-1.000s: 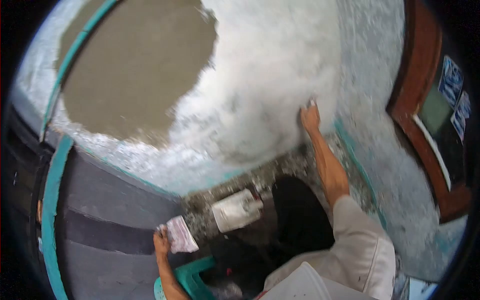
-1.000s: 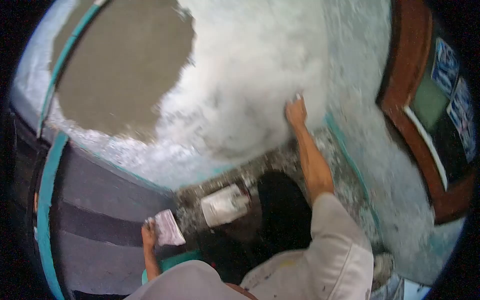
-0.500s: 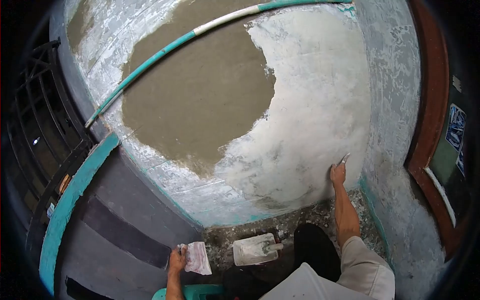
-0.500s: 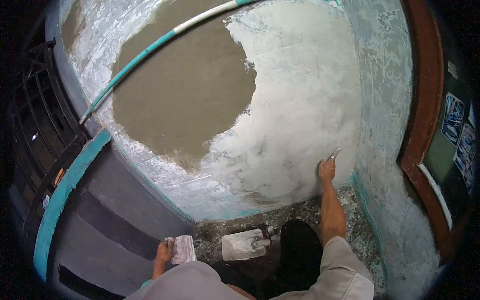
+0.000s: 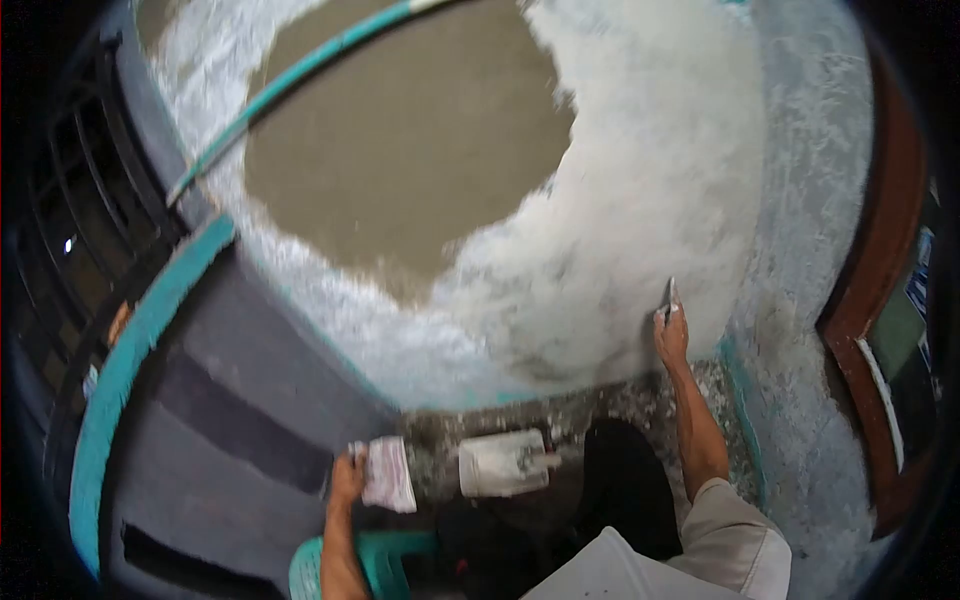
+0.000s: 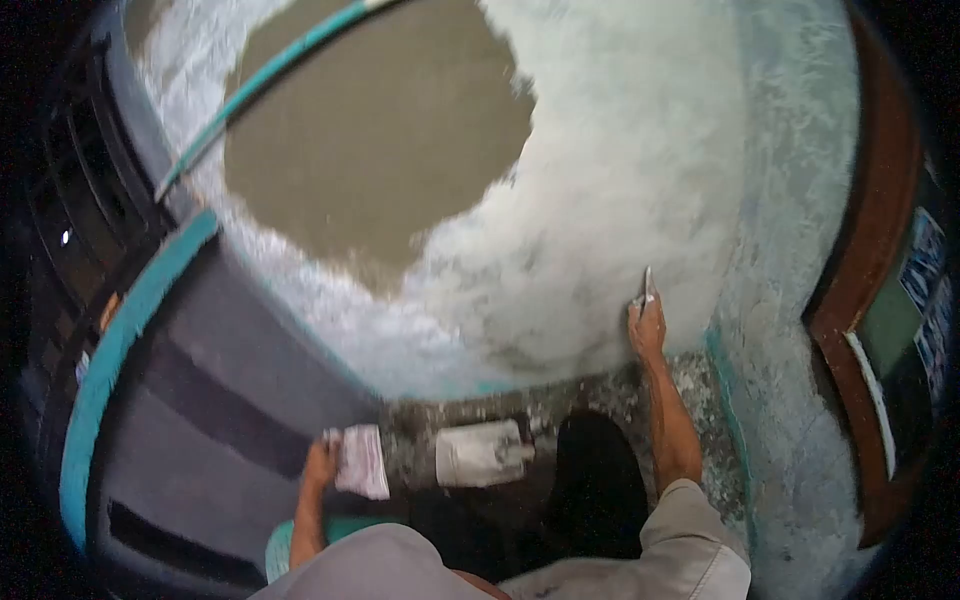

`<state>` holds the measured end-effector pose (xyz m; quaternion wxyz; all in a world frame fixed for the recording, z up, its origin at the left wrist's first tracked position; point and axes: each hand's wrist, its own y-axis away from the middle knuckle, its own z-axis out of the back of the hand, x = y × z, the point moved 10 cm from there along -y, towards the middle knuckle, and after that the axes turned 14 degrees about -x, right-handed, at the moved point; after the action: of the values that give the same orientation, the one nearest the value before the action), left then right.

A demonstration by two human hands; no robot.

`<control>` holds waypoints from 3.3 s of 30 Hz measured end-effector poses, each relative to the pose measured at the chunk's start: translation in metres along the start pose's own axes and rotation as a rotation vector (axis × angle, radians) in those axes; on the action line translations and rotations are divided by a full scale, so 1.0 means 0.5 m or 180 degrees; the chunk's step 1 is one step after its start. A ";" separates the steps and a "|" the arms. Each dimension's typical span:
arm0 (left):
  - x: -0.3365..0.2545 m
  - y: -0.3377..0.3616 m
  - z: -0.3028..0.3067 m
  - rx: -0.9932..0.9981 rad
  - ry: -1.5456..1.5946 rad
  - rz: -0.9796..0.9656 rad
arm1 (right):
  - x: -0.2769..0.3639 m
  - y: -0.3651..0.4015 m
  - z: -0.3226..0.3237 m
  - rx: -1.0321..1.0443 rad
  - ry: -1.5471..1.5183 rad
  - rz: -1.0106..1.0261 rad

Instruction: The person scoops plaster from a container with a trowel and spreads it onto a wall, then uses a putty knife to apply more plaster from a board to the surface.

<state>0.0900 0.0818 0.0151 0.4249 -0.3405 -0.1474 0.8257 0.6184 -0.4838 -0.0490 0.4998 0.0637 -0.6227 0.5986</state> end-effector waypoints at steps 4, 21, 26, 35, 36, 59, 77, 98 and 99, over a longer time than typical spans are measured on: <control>0.048 0.002 -0.022 0.0421 -0.0463 0.0522 | 0.123 0.159 -0.082 0.1802 -0.0509 -0.0019; 0.079 0.007 -0.040 0.0378 0.0743 0.1220 | 0.295 0.816 -0.200 0.4236 0.0406 0.2576; 0.082 0.004 -0.050 0.0416 0.1007 0.1403 | 0.281 0.820 -0.212 0.3316 0.0363 0.2901; 0.073 0.001 -0.171 0.0225 0.2307 0.2921 | 0.324 0.757 -0.147 0.3875 0.0832 0.2281; 0.067 0.005 -0.199 0.0218 0.2315 0.2905 | 0.322 0.748 -0.145 0.3779 0.0797 0.2283; -0.057 0.156 -0.119 -0.1228 0.2471 0.3220 | 0.262 0.736 -0.108 0.4752 0.0853 0.1601; -0.231 0.435 0.470 -0.1524 -0.3590 0.1979 | 0.183 0.799 -0.182 0.5001 0.0921 0.1160; 0.166 0.381 -0.629 0.0001 -0.0510 0.3493 | 0.294 0.631 -0.068 0.4255 0.0509 0.0801; 0.115 0.323 -0.570 -0.0060 -0.0447 0.3110 | 0.305 0.629 -0.055 0.4030 0.0357 0.1010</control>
<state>0.1653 0.0187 -0.3025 -0.0260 -0.3172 -0.0063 0.9480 0.3451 -0.2957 -0.1630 0.3030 0.2216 -0.1247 0.9184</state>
